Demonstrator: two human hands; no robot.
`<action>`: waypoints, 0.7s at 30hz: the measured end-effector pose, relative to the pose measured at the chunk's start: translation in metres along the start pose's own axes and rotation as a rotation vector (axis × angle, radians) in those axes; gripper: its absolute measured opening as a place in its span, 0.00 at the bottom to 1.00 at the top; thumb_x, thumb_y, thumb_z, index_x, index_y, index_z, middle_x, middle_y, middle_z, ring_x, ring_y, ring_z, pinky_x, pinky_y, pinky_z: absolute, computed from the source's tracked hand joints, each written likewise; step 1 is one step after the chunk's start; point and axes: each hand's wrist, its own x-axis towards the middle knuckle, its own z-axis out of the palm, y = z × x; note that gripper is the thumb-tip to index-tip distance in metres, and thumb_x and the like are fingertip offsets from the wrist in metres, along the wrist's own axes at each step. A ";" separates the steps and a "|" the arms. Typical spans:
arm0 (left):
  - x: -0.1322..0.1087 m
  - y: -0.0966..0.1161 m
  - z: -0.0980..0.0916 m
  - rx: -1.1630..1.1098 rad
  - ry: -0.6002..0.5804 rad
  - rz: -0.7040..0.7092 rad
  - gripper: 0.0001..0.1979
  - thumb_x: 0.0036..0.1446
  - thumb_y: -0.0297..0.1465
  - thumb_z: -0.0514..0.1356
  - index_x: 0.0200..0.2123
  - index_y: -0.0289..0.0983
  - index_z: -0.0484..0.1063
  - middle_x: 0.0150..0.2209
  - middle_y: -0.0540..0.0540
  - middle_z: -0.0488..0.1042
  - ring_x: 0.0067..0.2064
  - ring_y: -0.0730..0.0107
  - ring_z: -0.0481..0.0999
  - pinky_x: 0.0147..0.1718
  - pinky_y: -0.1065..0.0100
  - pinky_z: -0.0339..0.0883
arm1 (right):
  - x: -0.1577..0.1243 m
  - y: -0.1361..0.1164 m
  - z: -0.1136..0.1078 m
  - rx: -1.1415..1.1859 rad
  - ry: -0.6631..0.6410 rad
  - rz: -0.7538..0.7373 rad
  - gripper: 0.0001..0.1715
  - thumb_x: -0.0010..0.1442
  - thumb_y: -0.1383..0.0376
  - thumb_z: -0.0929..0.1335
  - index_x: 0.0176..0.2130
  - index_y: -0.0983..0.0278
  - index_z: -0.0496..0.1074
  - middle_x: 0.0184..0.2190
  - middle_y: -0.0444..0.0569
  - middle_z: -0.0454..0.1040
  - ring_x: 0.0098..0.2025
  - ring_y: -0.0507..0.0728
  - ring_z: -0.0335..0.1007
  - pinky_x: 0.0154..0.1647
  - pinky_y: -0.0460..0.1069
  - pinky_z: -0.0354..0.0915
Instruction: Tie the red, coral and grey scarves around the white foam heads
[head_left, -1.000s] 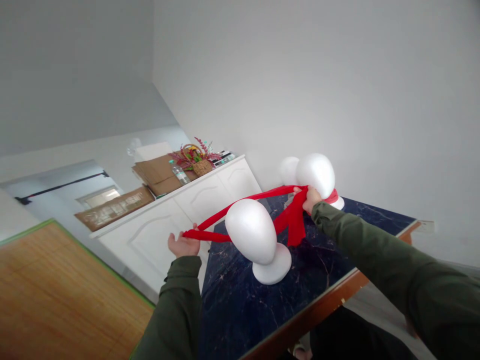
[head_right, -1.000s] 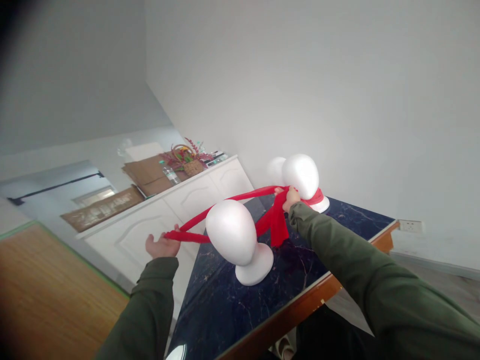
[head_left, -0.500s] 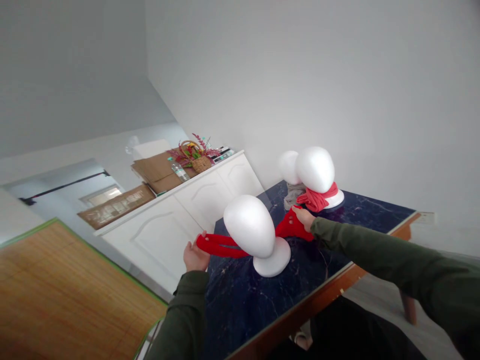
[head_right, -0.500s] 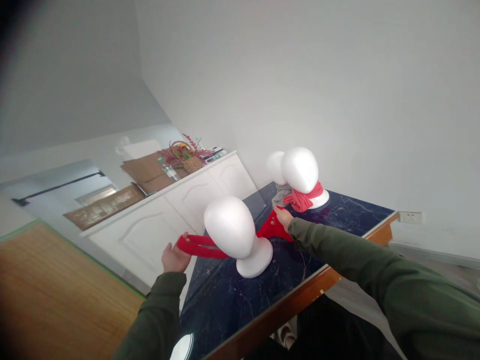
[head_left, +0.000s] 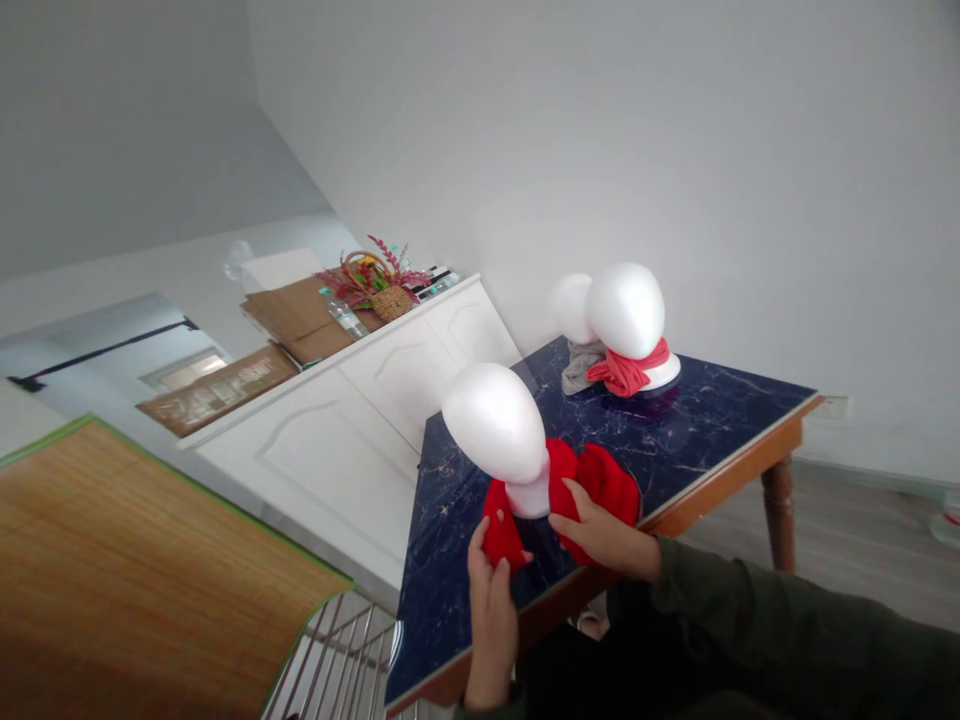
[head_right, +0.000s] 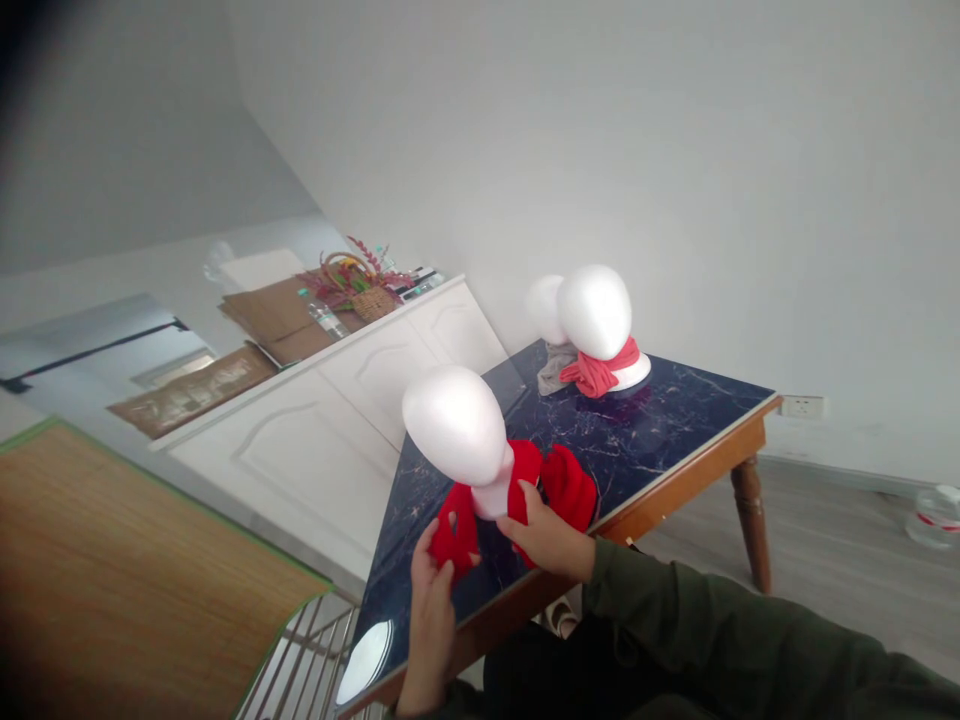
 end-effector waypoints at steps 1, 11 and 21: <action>-0.004 0.003 0.005 0.148 -0.043 0.059 0.23 0.53 0.32 0.51 0.54 0.41 0.54 0.54 0.42 0.59 0.43 0.65 0.69 0.46 0.62 0.59 | 0.000 -0.001 0.006 -0.039 -0.074 -0.055 0.20 0.47 0.64 0.69 0.42 0.62 0.65 0.29 0.47 0.68 0.32 0.58 0.65 0.35 0.48 0.61; -0.013 0.006 0.028 0.612 -0.368 0.170 0.21 0.52 0.34 0.51 0.50 0.37 0.63 0.44 0.35 0.68 0.45 0.53 0.66 0.46 0.57 0.53 | 0.014 -0.001 0.025 0.421 -0.400 0.195 0.07 0.48 0.64 0.68 0.26 0.67 0.67 0.25 0.48 0.67 0.30 0.54 0.64 0.36 0.45 0.61; 0.000 -0.032 0.020 0.068 0.029 -0.319 0.21 0.49 0.39 0.54 0.46 0.38 0.59 0.38 0.40 0.69 0.26 0.70 0.71 0.24 0.67 0.64 | 0.014 -0.007 0.018 0.649 -0.389 0.462 0.12 0.52 0.60 0.59 0.28 0.65 0.64 0.22 0.49 0.66 0.31 0.57 0.67 0.36 0.51 0.63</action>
